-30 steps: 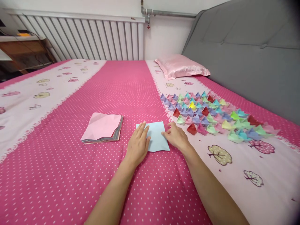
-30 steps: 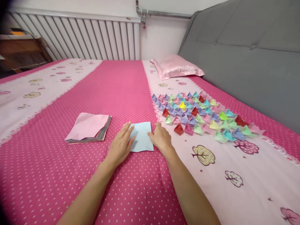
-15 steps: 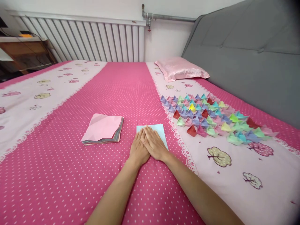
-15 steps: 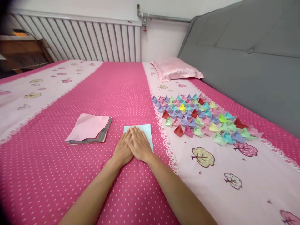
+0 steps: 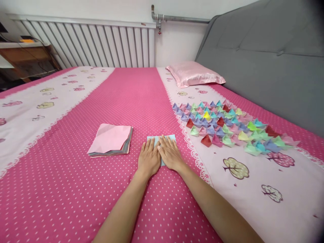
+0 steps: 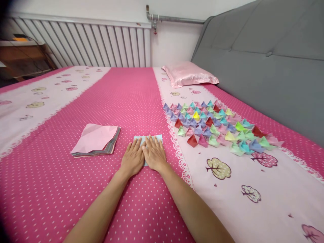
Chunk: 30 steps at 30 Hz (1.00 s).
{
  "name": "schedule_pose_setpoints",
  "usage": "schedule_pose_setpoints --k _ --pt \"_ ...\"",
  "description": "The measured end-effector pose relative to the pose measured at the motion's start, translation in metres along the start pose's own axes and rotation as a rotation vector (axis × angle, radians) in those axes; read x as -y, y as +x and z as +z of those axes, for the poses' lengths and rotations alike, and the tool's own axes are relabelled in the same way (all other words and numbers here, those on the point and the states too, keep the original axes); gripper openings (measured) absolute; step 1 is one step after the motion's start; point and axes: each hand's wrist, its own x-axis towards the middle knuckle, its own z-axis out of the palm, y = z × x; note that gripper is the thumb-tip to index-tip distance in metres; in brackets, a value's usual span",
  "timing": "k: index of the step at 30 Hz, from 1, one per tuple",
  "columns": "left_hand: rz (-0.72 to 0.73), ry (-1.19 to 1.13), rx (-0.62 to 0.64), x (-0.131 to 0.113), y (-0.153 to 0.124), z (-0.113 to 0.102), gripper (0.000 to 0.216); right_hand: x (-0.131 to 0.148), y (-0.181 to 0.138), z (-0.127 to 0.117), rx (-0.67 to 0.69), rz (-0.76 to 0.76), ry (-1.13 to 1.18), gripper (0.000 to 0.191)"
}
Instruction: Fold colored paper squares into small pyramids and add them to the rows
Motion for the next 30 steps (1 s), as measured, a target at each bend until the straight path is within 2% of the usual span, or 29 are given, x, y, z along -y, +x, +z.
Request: schedule_pose_setpoints --k 10,16,22,27,30 --pt "-0.136 0.002 -0.102 0.003 -0.002 -0.002 0.049 -0.013 -0.001 0.002 -0.075 0.128 -0.072 0.054" --pt "-0.204 0.031 -0.105 0.007 -0.004 -0.002 0.05 -0.018 -0.005 -0.003 -0.104 0.189 -0.1 0.054" --pt "-0.247 0.015 -0.175 0.012 -0.009 -0.004 0.049 -0.024 -0.007 -0.014 -0.182 0.23 -0.077 0.052" --pt "-0.237 -0.17 -0.201 0.018 -0.01 -0.019 0.043 -0.035 -0.007 -0.037 -0.23 0.264 0.079 0.054" --pt "-0.246 -0.373 -0.195 0.023 -0.008 -0.028 0.043 -0.046 -0.008 -0.049 -0.163 0.273 0.226 0.053"
